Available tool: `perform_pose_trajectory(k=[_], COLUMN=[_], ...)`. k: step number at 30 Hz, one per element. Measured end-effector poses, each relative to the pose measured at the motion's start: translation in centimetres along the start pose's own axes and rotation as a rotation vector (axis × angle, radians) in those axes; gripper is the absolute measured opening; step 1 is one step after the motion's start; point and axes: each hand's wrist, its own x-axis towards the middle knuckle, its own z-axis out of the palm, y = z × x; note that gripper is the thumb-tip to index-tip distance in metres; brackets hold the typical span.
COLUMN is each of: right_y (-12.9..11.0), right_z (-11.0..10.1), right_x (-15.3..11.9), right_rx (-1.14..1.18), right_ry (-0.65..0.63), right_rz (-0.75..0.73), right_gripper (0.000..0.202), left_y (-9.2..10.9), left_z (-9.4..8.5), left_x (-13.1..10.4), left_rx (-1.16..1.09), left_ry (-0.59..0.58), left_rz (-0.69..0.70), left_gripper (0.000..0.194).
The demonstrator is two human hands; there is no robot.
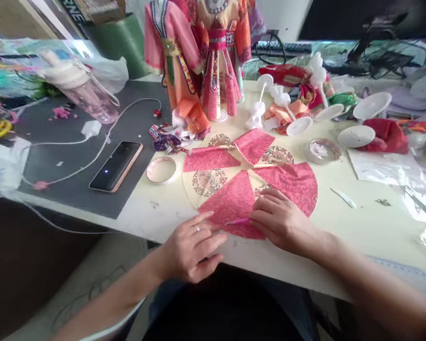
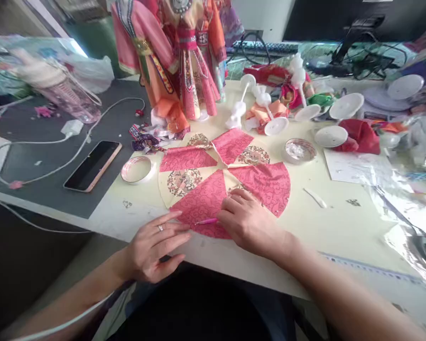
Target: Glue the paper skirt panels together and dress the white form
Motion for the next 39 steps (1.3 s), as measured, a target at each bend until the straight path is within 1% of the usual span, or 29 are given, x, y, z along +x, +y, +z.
perform_pose_trajectory(k=[5, 9, 18, 23, 26, 30, 33, 36, 39], right_y=[0.0, -0.1, 0.0, 0.0, 0.0, 0.1, 0.1, -0.1, -0.3], right_z=[-0.1, -0.2, -0.1, -0.1, -0.2, -0.6, -0.8, -1.1, -1.5], right_x=[0.0, 0.0, 0.0, 0.0, 0.0, 0.1, 0.2, 0.2, 0.3], right_rx=[0.001, -0.026, -0.048, -0.060, -0.052, -0.009, 0.087, 0.279, 0.503], right_ry=[0.002, -0.012, -0.021, -0.049, -0.045, 0.017, 0.083, 0.126, 0.133], right_rz=[-0.009, -0.017, -0.014, -0.019, 0.002, 0.072, 0.150, 0.296, 0.472], right_gripper=[0.020, 0.021, 0.022, 0.024, 0.022, 0.019, 0.015, 0.012, 0.012], left_y=[-0.1, 0.0, 0.0, 0.1, 0.2, 0.3, 0.2, 0.1, 0.0], left_z=[0.1, 0.1, 0.1, 0.2, 0.3, 0.2, 0.0, -0.1, 0.0], left_x=[0.2, 0.2, 0.6, 0.5, 0.6, 0.8, 0.8, 0.7, 0.6], left_rx=[-0.005, -0.012, -0.018, -0.001, 0.009, -0.005, -0.045, -0.070, -0.074], left_ry=[-0.001, -0.032, -0.074, -0.094, -0.116, -0.125, -0.095, -0.054, -0.046], left_rz=[0.006, 0.016, 0.053, 0.048, 0.048, 0.030, 0.012, 0.011, 0.019], left_gripper=[0.035, 0.036, 0.044, 0.047, 0.050, 0.055, 0.059, 0.061, 0.060])
